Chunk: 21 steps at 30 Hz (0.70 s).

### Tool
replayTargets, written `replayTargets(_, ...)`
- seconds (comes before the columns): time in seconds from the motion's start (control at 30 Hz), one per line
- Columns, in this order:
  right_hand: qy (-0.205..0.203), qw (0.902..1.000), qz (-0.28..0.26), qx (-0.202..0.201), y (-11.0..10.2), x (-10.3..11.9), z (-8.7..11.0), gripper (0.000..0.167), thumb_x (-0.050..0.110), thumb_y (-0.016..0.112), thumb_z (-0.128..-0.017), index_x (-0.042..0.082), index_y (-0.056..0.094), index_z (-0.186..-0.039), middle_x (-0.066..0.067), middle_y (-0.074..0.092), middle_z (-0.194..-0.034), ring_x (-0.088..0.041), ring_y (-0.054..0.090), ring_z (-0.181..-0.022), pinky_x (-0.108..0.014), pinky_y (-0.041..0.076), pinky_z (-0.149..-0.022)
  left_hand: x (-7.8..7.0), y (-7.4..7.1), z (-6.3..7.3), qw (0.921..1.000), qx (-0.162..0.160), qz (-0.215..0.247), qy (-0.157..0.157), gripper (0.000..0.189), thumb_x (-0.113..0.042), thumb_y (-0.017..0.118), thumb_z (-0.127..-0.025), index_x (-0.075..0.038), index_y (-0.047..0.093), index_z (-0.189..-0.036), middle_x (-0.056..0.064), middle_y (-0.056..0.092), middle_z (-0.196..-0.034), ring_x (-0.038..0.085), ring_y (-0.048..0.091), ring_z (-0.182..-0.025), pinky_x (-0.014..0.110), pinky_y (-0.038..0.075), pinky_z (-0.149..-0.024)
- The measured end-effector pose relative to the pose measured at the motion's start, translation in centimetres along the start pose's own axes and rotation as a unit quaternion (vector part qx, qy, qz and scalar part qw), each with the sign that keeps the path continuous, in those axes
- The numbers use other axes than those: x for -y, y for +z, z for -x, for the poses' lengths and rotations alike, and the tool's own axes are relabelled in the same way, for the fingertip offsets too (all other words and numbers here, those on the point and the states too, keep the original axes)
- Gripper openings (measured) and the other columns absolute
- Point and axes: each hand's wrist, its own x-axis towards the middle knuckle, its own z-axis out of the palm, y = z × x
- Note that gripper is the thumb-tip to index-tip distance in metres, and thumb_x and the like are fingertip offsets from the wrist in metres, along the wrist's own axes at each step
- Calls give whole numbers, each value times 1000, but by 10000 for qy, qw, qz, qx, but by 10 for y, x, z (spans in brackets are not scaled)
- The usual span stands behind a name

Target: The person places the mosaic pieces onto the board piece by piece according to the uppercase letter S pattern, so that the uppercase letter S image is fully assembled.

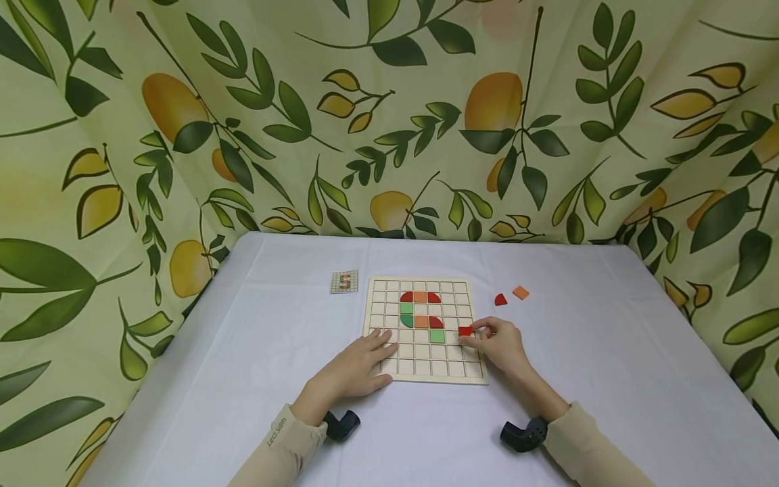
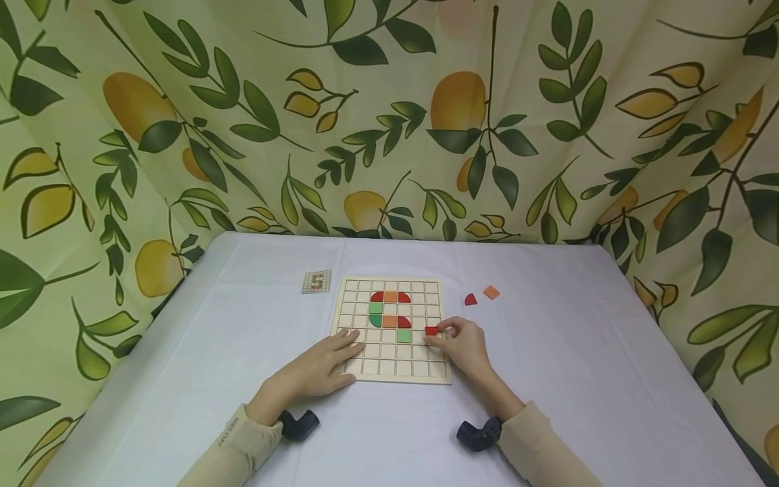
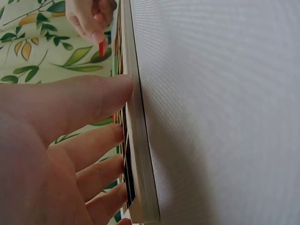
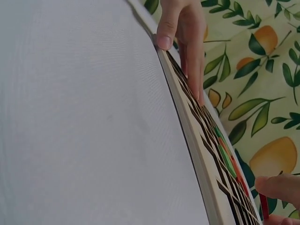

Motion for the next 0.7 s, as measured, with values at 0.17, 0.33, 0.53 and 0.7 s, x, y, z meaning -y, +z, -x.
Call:
replayTargets(0.17, 26, 9999, -99, 72, 3, 3, 3, 39, 23, 84, -73, -3, 67, -98, 3, 41, -58, -8, 36, -55, -18, 26, -46, 0, 0, 0, 10000, -23, -17, 33, 57, -29, 60, -92, -10, 46, -144, 11, 36, -157, 33, 28, -149, 49, 30, -121)
replayTargets(0.33, -70, 9997, -127, 184, 7, 5, 7, 40, 23, 84, -72, -3, 67, -98, 3, 41, -57, -7, 37, -55, -19, 27, -47, 1, 0, 0, 10000, -19, -11, 14, 57, -29, 60, -92, -10, 46, -144, 10, 35, -157, 32, 28, -149, 49, 30, -121)
replayTargets(0.53, -194, 9994, -154, 225, 11, 6, 11, 37, 20, 84, -73, -3, 67, -96, 4, 41, -58, -6, 36, -53, -18, 26, -46, 1, 1, 0, 10000, -12, 28, -13, 57, -29, 60, -92, -11, 45, -144, 10, 35, -158, 32, 28, -149, 49, 29, -121)
replayTargets(0.7, -252, 9991, -199, 260, 14, 8, 13, 36, 21, 84, -72, -2, 67, -95, 4, 42, -57, -5, 36, -52, -18, 26, -46, 1, 0, 0, 10000, -16, 80, -1, 57, -29, 60, -92, -11, 45, -144, 10, 34, -158, 32, 27, -149, 49, 29, -121)
